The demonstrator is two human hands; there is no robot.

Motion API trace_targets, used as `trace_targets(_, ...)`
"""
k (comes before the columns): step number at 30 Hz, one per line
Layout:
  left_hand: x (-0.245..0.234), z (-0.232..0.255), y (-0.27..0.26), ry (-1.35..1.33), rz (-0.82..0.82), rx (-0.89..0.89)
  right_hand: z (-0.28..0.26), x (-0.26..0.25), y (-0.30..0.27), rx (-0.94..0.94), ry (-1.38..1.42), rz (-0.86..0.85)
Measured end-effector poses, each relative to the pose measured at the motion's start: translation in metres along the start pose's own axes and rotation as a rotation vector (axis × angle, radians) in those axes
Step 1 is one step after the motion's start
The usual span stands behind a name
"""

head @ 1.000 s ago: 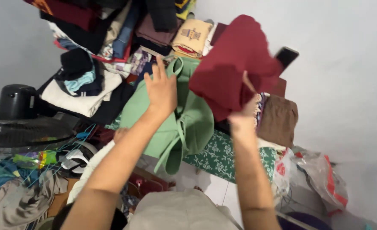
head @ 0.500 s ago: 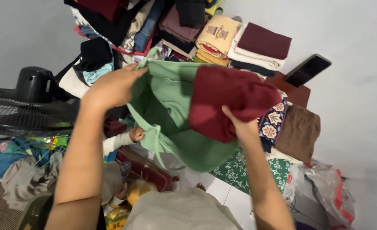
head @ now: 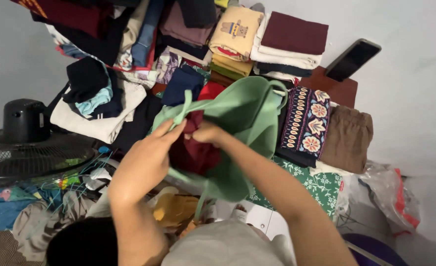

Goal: The person packs folded clothes into a green tote bag. They pick up various folded garments from a nearby table and place them one by one into the bag, arranging them to fit.

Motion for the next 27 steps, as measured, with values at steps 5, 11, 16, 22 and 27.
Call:
trace_targets(5, -0.024, -0.008, -0.022, -0.035, -0.036, -0.155, 0.06, 0.032, 0.009, 0.016, 0.159, -0.006)
trace_targets(11, -0.032, 0.024, -0.027, -0.106, -0.091, -0.123, 0.05, 0.014, -0.006, 0.141, 0.17, 0.012)
trace_targets(16, -0.046, 0.072, 0.0, -0.193, 0.086, 0.061, 0.049, -0.012, -0.029, 0.18, 0.247, -0.003)
trace_targets(22, -0.051, 0.149, 0.013, -0.318, 0.096, 0.24, 0.056, -0.066, -0.068, -0.047, 0.326, 0.047)
trace_targets(27, -0.044, 0.238, 0.007, -0.468, -0.075, 0.468, 0.086, -0.133, -0.139, -0.012, 0.349, 0.128)
Point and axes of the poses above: each hand's wrist, its own y-axis towards the middle knuckle, its own x-axis out of the palm, z = x × y, the point moved 9 cm from there along y, towards the middle knuckle, and after that the axes turned 10 degrees about z, right-handed, at the moved point
